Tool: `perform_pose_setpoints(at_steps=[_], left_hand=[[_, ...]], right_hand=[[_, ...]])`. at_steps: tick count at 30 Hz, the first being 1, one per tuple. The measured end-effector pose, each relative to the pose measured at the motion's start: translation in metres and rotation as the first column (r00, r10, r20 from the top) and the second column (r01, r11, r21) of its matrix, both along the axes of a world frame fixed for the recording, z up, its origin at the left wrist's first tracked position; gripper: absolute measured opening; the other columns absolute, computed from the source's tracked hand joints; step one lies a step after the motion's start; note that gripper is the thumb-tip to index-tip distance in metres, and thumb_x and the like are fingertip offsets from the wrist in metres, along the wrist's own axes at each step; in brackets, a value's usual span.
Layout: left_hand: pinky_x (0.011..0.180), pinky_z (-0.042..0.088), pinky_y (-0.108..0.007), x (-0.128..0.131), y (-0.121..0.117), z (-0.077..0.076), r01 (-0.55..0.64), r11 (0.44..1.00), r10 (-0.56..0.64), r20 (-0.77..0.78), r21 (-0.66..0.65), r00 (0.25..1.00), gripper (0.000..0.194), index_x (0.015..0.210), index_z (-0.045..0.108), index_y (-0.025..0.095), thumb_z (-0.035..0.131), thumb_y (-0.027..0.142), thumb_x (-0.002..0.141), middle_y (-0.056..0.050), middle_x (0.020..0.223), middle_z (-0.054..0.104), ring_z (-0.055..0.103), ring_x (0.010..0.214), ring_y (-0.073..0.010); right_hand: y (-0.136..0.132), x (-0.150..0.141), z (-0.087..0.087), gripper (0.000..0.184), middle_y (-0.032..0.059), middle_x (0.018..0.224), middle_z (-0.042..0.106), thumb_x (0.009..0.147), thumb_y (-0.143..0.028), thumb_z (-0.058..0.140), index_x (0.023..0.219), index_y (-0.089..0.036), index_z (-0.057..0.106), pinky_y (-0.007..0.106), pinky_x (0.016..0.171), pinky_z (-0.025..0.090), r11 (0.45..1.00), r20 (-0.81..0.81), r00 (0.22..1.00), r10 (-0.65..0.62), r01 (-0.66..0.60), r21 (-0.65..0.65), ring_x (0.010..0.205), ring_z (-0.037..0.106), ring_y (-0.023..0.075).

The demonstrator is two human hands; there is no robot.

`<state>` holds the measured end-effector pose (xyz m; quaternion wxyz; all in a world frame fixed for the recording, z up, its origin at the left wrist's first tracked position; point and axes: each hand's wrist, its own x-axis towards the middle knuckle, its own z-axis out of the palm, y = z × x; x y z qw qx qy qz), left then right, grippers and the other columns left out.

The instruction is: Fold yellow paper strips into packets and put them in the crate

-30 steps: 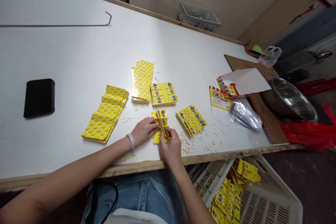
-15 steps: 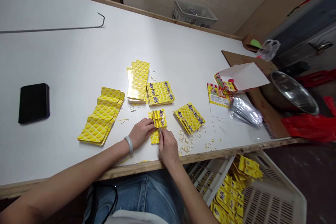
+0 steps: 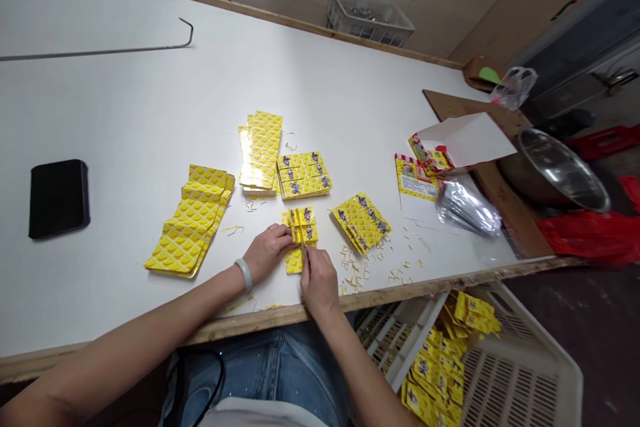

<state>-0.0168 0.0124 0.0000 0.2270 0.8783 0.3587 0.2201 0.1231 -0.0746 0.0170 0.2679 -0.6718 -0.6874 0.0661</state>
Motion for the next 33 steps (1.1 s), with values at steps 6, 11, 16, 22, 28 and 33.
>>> perform_pose_setpoints(at_steps=[6, 11, 16, 22, 28, 33], left_hand=[[0.072, 0.048, -0.029, -0.007, 0.004, 0.012, 0.060, 0.998, -0.060, -0.004, -0.024, 0.998, 0.037, 0.124, 0.045, 0.021, 0.052, 0.023, 0.088, -0.003, 0.092, 0.059, 0.055, 0.083, -0.0172], [0.069, 0.045, -0.030, 0.000, 0.004, 0.028, 0.112, 0.993, -0.105, -0.214, 0.020, 0.971, 0.033, 0.116, 0.056, 0.029, 0.045, 0.014, 0.088, -0.006, 0.094, 0.056, 0.051, 0.084, -0.0210], [0.070, 0.045, -0.032, 0.003, 0.002, 0.033, 0.121, 0.992, -0.122, -0.248, -0.021, 0.961, 0.036, 0.115, 0.057, 0.031, 0.046, 0.011, 0.087, -0.005, 0.092, 0.053, 0.049, 0.082, -0.0211], [0.073, 0.046, -0.032, -0.001, -0.001, 0.016, 0.069, 0.997, -0.071, -0.113, -0.029, 0.991, 0.047, 0.129, 0.042, 0.028, 0.045, 0.008, 0.086, -0.004, 0.094, 0.055, 0.051, 0.083, -0.0197], [0.074, 0.047, -0.032, -0.007, -0.007, 0.002, -0.001, 1.000, 0.003, 0.048, -0.023, 0.999, 0.015, 0.104, 0.051, 0.018, 0.047, 0.019, 0.090, -0.004, 0.089, 0.059, 0.053, 0.083, -0.0185], [0.072, 0.047, -0.033, -0.008, -0.009, -0.001, 0.081, 0.981, -0.079, -0.018, 0.179, 0.997, 0.016, 0.085, 0.058, 0.018, 0.043, 0.014, 0.090, -0.007, 0.087, 0.058, 0.052, 0.083, -0.0197]], right_hand=[[-0.003, -0.003, 0.000, 0.024, 0.0099, 0.084, 0.060, 0.091, -0.013, 0.034, 0.104, -0.013, 0.055, 0.034, 0.072, 0.048, 0.999, 0.046, 0.999, 0.028, -0.027, -0.020, 0.080, 0.054, 0.0208], [-0.003, -0.009, -0.002, 0.025, 0.0101, 0.085, 0.061, 0.092, -0.012, 0.033, 0.102, -0.013, 0.056, 0.034, 0.074, 0.047, 1.000, 0.110, 0.994, 0.012, -0.010, -0.017, 0.080, 0.053, 0.0214], [-0.004, -0.012, -0.002, 0.023, 0.0095, 0.086, 0.062, 0.092, -0.012, 0.035, 0.101, -0.012, 0.056, 0.033, 0.073, 0.044, 0.998, 0.121, 0.992, -0.045, 0.050, -0.040, 0.080, 0.054, 0.0213], [-0.001, -0.009, 0.004, 0.021, 0.0057, 0.080, 0.063, 0.094, -0.015, 0.032, 0.095, -0.015, 0.053, 0.026, 0.065, 0.042, 0.980, -0.041, 0.987, -0.155, 0.149, -0.132, 0.072, 0.059, 0.0169], [-0.002, -0.007, 0.005, 0.022, 0.0068, 0.084, 0.064, 0.094, -0.017, 0.031, 0.096, -0.015, 0.054, 0.028, 0.068, 0.042, 0.984, -0.019, 0.992, -0.129, 0.125, -0.125, 0.076, 0.059, 0.0183], [-0.004, -0.009, 0.001, 0.024, 0.0063, 0.080, 0.062, 0.096, -0.018, 0.031, 0.089, -0.016, 0.054, 0.029, 0.068, 0.039, 0.985, 0.079, 0.991, -0.105, 0.115, -0.131, 0.076, 0.057, 0.0189]])
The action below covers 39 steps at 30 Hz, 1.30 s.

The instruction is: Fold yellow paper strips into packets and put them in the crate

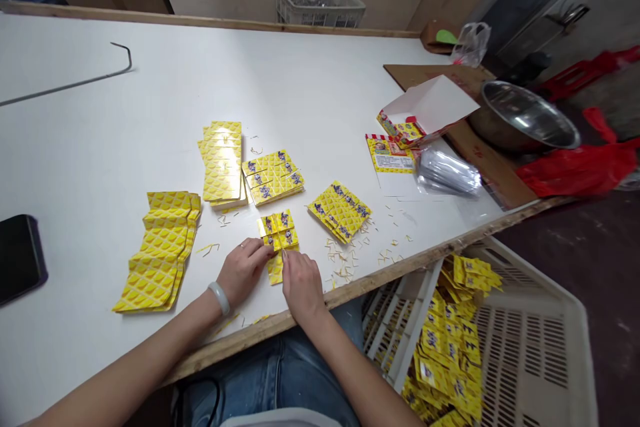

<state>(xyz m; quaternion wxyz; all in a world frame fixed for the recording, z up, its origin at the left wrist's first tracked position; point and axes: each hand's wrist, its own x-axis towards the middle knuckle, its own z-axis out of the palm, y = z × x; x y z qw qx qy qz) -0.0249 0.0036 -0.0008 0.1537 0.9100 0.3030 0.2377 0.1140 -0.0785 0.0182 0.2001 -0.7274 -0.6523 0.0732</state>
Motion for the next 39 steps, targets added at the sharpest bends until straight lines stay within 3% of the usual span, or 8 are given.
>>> perform_pose_setpoints(at_steps=[3, 11, 17, 19, 25, 30, 36, 39], left_hand=[[0.075, 0.048, -0.035, -0.001, -0.003, -0.002, 0.053, 0.998, -0.052, -0.019, 0.033, 0.998, 0.016, 0.084, 0.060, 0.018, 0.045, 0.012, 0.088, -0.008, 0.093, 0.058, 0.051, 0.088, -0.0210], [0.077, 0.049, -0.033, -0.005, -0.007, -0.004, 0.030, 0.999, -0.029, 0.054, -0.030, 0.998, 0.021, 0.112, 0.049, 0.016, 0.043, 0.017, 0.092, -0.007, 0.094, 0.061, 0.053, 0.086, -0.0181], [0.086, 0.045, -0.041, -0.002, -0.008, 0.002, -0.068, 0.976, 0.093, -0.116, 0.207, 0.989, 0.022, 0.108, 0.056, 0.019, 0.045, 0.014, 0.089, -0.012, 0.109, 0.056, 0.050, 0.102, -0.0247], [0.089, 0.043, -0.041, 0.000, -0.007, 0.002, -0.025, 0.969, 0.060, -0.132, 0.247, 0.989, 0.023, 0.106, 0.057, 0.018, 0.044, 0.012, 0.089, -0.012, 0.111, 0.056, 0.049, 0.105, -0.0249], [0.075, 0.048, -0.035, 0.003, -0.002, -0.001, 0.106, 0.974, -0.067, -0.193, 0.202, 0.979, 0.020, 0.100, 0.057, 0.013, 0.040, 0.011, 0.090, -0.009, 0.088, 0.060, 0.054, 0.080, -0.0199], [0.084, 0.048, -0.038, 0.002, 0.001, -0.001, 0.122, 0.981, -0.108, -0.095, 0.153, 0.990, 0.020, 0.098, 0.058, 0.015, 0.041, 0.011, 0.089, -0.010, 0.097, 0.060, 0.052, 0.101, -0.0231], [0.098, 0.043, -0.036, 0.001, 0.001, 0.003, 0.132, 0.990, -0.132, 0.012, -0.054, 0.991, 0.022, 0.105, 0.056, 0.014, 0.042, 0.011, 0.087, -0.010, 0.109, 0.057, 0.048, 0.107, -0.0206], [0.098, 0.041, -0.042, -0.002, 0.001, 0.006, 0.131, 0.990, -0.132, -0.017, -0.047, 0.991, 0.024, 0.105, 0.057, 0.014, 0.045, 0.016, 0.085, -0.012, 0.112, 0.056, 0.046, 0.110, -0.0241]], right_hand=[[0.000, 0.001, -0.001, 0.025, 0.0048, 0.074, 0.061, 0.096, -0.016, 0.030, 0.087, -0.017, 0.053, 0.030, 0.064, 0.036, 0.999, 0.089, 0.996, 0.023, -0.021, -0.031, 0.069, 0.056, 0.0188], [0.002, 0.002, 0.005, 0.021, 0.0035, 0.068, 0.061, 0.094, -0.013, 0.032, 0.089, -0.017, 0.052, 0.029, 0.060, 0.034, 0.996, 0.129, 0.991, 0.026, -0.015, -0.088, 0.062, 0.056, 0.0182], [0.001, 0.003, 0.013, 0.021, 0.0038, 0.066, 0.062, 0.092, -0.011, 0.032, 0.091, -0.017, 0.052, 0.028, 0.056, 0.032, 0.989, 0.138, 0.989, 0.051, -0.031, -0.143, 0.060, 0.056, 0.0185], [0.000, 0.003, 0.014, 0.020, 0.0042, 0.068, 0.063, 0.091, -0.010, 0.032, 0.092, -0.017, 0.051, 0.028, 0.057, 0.032, 0.988, 0.124, 0.991, 0.049, -0.029, -0.155, 0.061, 0.057, 0.0188], [-0.002, 0.000, 0.011, 0.017, 0.0051, 0.071, 0.065, 0.090, -0.008, 0.036, 0.090, -0.017, 0.050, 0.029, 0.063, 0.031, 0.973, 0.132, 0.990, 0.047, -0.016, -0.230, 0.065, 0.059, 0.0194], [0.000, -0.006, 0.015, 0.015, 0.0054, 0.068, 0.066, 0.088, -0.007, 0.041, 0.092, -0.018, 0.050, 0.031, 0.063, 0.029, 0.955, 0.218, 0.976, 0.013, 0.052, -0.291, 0.063, 0.062, 0.0201], [0.008, -0.016, 0.019, 0.020, 0.0091, 0.065, 0.067, 0.085, -0.002, 0.040, 0.098, -0.014, 0.050, 0.034, 0.064, 0.031, 0.904, 0.313, 0.948, 0.053, 0.088, -0.419, 0.058, 0.064, 0.0220], [0.008, -0.010, 0.030, 0.016, 0.0111, 0.073, 0.068, 0.091, -0.014, 0.040, 0.103, -0.013, 0.050, 0.034, 0.063, 0.036, 0.878, 0.277, 0.957, 0.088, 0.057, -0.476, 0.064, 0.065, 0.0245]])
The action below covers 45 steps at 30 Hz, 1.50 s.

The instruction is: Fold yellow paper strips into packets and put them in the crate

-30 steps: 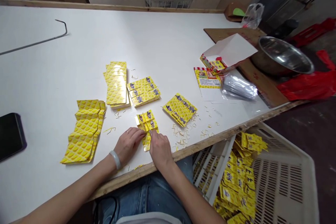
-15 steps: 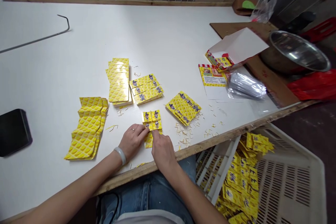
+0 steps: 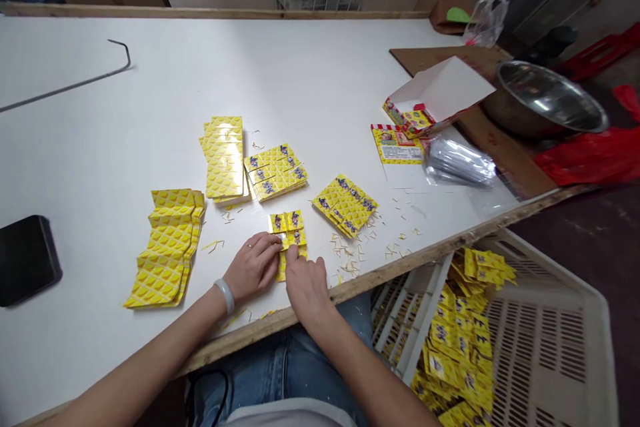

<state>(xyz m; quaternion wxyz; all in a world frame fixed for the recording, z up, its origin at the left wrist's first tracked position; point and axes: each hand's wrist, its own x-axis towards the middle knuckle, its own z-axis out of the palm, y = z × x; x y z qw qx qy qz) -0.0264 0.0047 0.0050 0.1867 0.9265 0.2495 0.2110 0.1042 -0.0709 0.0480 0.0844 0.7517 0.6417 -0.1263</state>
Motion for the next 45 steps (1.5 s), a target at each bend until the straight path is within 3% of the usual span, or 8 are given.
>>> perform_pose_setpoints(at_steps=[4, 7, 10, 15, 25, 33, 38, 45], left_hand=[[0.096, 0.039, -0.049, -0.006, 0.000, 0.004, -0.030, 0.995, 0.034, -0.041, 0.097, 0.999, 0.025, 0.102, 0.062, 0.016, 0.049, 0.023, 0.082, -0.014, 0.123, 0.049, 0.042, 0.115, -0.0303], [0.096, 0.038, -0.050, -0.009, 0.002, 0.006, -0.028, 0.993, 0.027, 0.004, 0.118, 1.000, 0.022, 0.098, 0.063, 0.017, 0.050, 0.022, 0.080, -0.014, 0.129, 0.043, 0.038, 0.117, -0.0318], [0.097, 0.038, -0.047, -0.009, 0.008, 0.007, -0.039, 0.999, 0.036, 0.132, 0.019, 0.991, 0.024, 0.103, 0.059, 0.017, 0.044, 0.018, 0.084, -0.014, 0.124, 0.046, 0.039, 0.117, -0.0284], [0.095, 0.041, -0.041, 0.000, 0.018, 0.010, -0.095, 0.963, 0.135, 0.148, -0.253, 0.980, 0.029, 0.109, 0.055, 0.016, 0.032, 0.016, 0.092, -0.010, 0.111, 0.055, 0.047, 0.107, -0.0206], [0.102, 0.037, -0.046, -0.008, 0.040, 0.021, 0.101, 0.944, -0.126, -0.061, -0.315, 0.990, 0.051, 0.121, 0.052, 0.019, 0.065, 0.033, 0.074, -0.011, 0.123, 0.045, 0.040, 0.117, -0.0274], [0.097, 0.039, -0.048, -0.003, 0.026, 0.011, -0.003, 0.979, -0.011, -0.071, -0.205, 0.997, 0.035, 0.117, 0.050, 0.023, 0.058, 0.029, 0.083, -0.011, 0.124, 0.046, 0.041, 0.116, -0.0270], [0.102, 0.034, -0.048, -0.003, 0.019, 0.009, 0.007, 0.993, -0.022, -0.126, -0.115, 0.992, 0.043, 0.124, 0.044, 0.019, 0.055, 0.031, 0.083, -0.013, 0.130, 0.042, 0.036, 0.122, -0.0295], [0.094, 0.038, -0.045, 0.001, 0.024, 0.008, -0.036, 0.974, 0.028, -0.037, -0.222, 0.999, 0.043, 0.114, 0.048, 0.021, 0.064, 0.031, 0.075, -0.010, 0.120, 0.047, 0.044, 0.114, -0.0273]], right_hand=[[0.000, 0.032, 0.031, 0.045, 0.0138, 0.096, 0.063, 0.084, -0.049, 0.054, 0.109, -0.013, 0.049, 0.035, 0.068, 0.043, 0.995, -0.165, 0.983, 0.079, -0.068, 0.069, 0.087, 0.060, 0.0287], [0.014, 0.056, 0.044, 0.040, 0.0146, 0.112, 0.055, 0.086, -0.037, 0.051, 0.118, -0.013, 0.047, 0.039, 0.089, 0.040, 0.938, -0.240, 0.944, 0.225, -0.144, 0.315, 0.107, 0.049, 0.0276], [0.036, 0.068, 0.034, 0.030, 0.0122, 0.112, 0.054, 0.085, -0.020, 0.049, 0.114, -0.014, 0.052, 0.039, 0.098, 0.035, 0.882, -0.284, 0.883, 0.373, -0.243, 0.404, 0.110, 0.045, 0.0244], [0.057, 0.069, 0.005, 0.023, 0.0081, 0.101, 0.055, 0.085, -0.022, 0.055, 0.106, -0.020, 0.062, 0.040, 0.094, 0.037, 0.895, -0.322, 0.851, 0.416, -0.319, 0.312, 0.098, 0.048, 0.0222], [0.052, 0.089, 0.007, 0.046, 0.0080, 0.113, 0.051, 0.079, -0.037, 0.062, 0.123, -0.024, 0.056, 0.042, 0.096, 0.037, 0.906, -0.501, 0.755, 0.423, -0.340, 0.253, 0.107, 0.044, 0.0246], [0.027, 0.081, -0.004, 0.058, 0.0116, 0.131, 0.040, 0.080, -0.016, 0.056, 0.135, -0.024, 0.041, 0.044, 0.102, 0.031, 0.922, -0.454, 0.806, 0.380, -0.291, 0.255, 0.123, 0.033, 0.0258], [0.029, 0.074, -0.014, 0.051, 0.0122, 0.128, 0.041, 0.078, -0.025, 0.060, 0.128, -0.022, 0.047, 0.045, 0.101, 0.031, 0.908, -0.436, 0.810, 0.392, -0.265, 0.324, 0.120, 0.035, 0.0269], [0.024, 0.074, -0.026, 0.061, 0.0114, 0.125, 0.045, 0.075, -0.023, 0.060, 0.132, -0.020, 0.039, 0.046, 0.102, 0.034, 0.872, -0.512, 0.746, 0.426, -0.187, 0.453, 0.119, 0.037, 0.0257]])
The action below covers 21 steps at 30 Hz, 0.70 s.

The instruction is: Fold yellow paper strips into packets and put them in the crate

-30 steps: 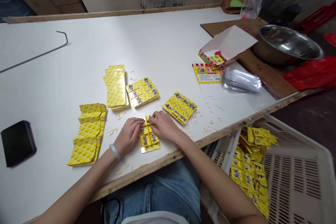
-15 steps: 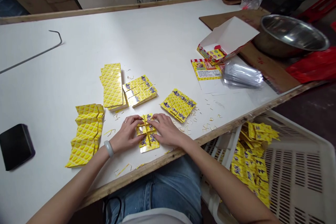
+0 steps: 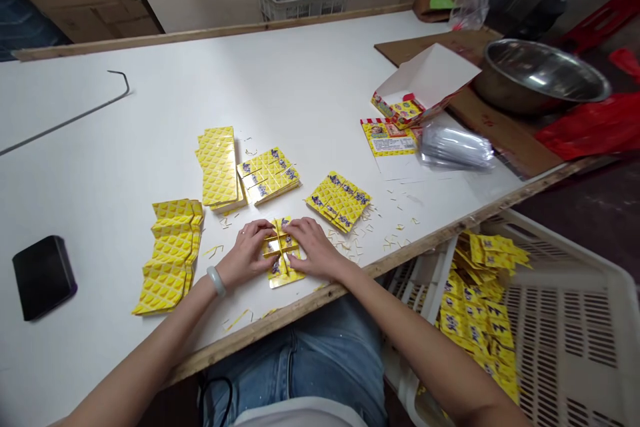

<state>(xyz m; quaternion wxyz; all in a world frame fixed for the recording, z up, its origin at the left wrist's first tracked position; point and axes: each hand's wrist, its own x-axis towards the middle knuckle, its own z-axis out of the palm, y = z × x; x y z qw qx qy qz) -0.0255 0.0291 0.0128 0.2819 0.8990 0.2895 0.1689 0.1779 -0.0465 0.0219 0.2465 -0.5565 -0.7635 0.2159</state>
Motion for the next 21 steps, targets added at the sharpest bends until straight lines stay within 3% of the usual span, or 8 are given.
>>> perform_pose_setpoints(at_steps=[2, 4, 7, 11, 17, 21], left_hand=[[0.094, 0.039, -0.044, -0.002, 0.001, -0.001, 0.002, 1.000, -0.001, 0.046, -0.010, 0.999, 0.047, 0.117, 0.044, 0.021, 0.064, 0.030, 0.076, -0.011, 0.121, 0.048, 0.045, 0.113, -0.0262], [0.095, 0.038, -0.044, -0.005, 0.001, -0.003, 0.021, 1.000, -0.022, 0.078, 0.006, 0.997, 0.045, 0.117, 0.040, 0.020, 0.062, 0.029, 0.079, -0.011, 0.122, 0.049, 0.045, 0.114, -0.0252], [0.097, 0.038, -0.045, -0.008, -0.001, -0.004, 0.060, 0.996, -0.063, 0.042, 0.062, 0.997, 0.028, 0.108, 0.047, 0.020, 0.057, 0.030, 0.084, -0.011, 0.125, 0.048, 0.042, 0.119, -0.0247], [0.097, 0.038, -0.046, -0.008, -0.004, -0.007, 0.066, 0.983, -0.066, -0.009, 0.172, 0.998, 0.017, 0.101, 0.056, 0.021, 0.053, 0.029, 0.087, -0.011, 0.126, 0.048, 0.042, 0.119, -0.0249], [0.095, 0.038, -0.045, -0.006, -0.008, -0.008, 0.089, 0.951, -0.075, -0.058, 0.296, 0.995, 0.021, 0.106, 0.060, 0.025, 0.048, 0.021, 0.089, -0.009, 0.122, 0.052, 0.041, 0.120, -0.0250], [0.092, 0.040, -0.046, -0.002, -0.011, -0.006, 0.042, 0.954, -0.020, -0.075, 0.295, 0.997, 0.021, 0.104, 0.061, 0.024, 0.046, 0.023, 0.090, -0.009, 0.122, 0.050, 0.043, 0.115, -0.0249]], right_hand=[[-0.005, 0.006, -0.002, 0.062, 0.0117, 0.126, 0.046, 0.079, -0.021, 0.056, 0.136, -0.020, 0.031, 0.045, 0.102, 0.036, 0.999, -0.072, 0.997, 0.022, -0.020, 0.026, 0.120, 0.039, 0.0231], [-0.008, 0.010, -0.004, 0.053, 0.0124, 0.128, 0.046, 0.080, -0.019, 0.054, 0.130, -0.019, 0.037, 0.045, 0.104, 0.034, 0.997, -0.064, 0.997, 0.049, -0.046, 0.057, 0.122, 0.039, 0.0226], [-0.008, 0.013, -0.007, 0.040, 0.0132, 0.131, 0.044, 0.078, -0.023, 0.058, 0.117, -0.018, 0.049, 0.048, 0.106, 0.031, 0.996, 0.015, 0.999, 0.034, -0.035, 0.080, 0.125, 0.035, 0.0255], [-0.005, 0.012, -0.010, 0.040, 0.0140, 0.129, 0.046, 0.078, -0.025, 0.060, 0.115, -0.016, 0.051, 0.047, 0.104, 0.034, 0.995, 0.011, 1.000, 0.016, -0.017, 0.099, 0.123, 0.037, 0.0251], [-0.005, 0.007, -0.010, 0.027, 0.0081, 0.135, 0.045, 0.082, -0.017, 0.055, 0.108, -0.021, 0.060, 0.047, 0.108, 0.030, 0.991, 0.044, 0.997, 0.069, -0.073, 0.108, 0.128, 0.031, 0.0240], [-0.004, 0.008, -0.011, 0.030, 0.0068, 0.136, 0.046, 0.080, -0.015, 0.057, 0.109, -0.022, 0.062, 0.047, 0.108, 0.029, 0.997, -0.073, 0.996, 0.054, -0.050, 0.056, 0.130, 0.031, 0.0222]])
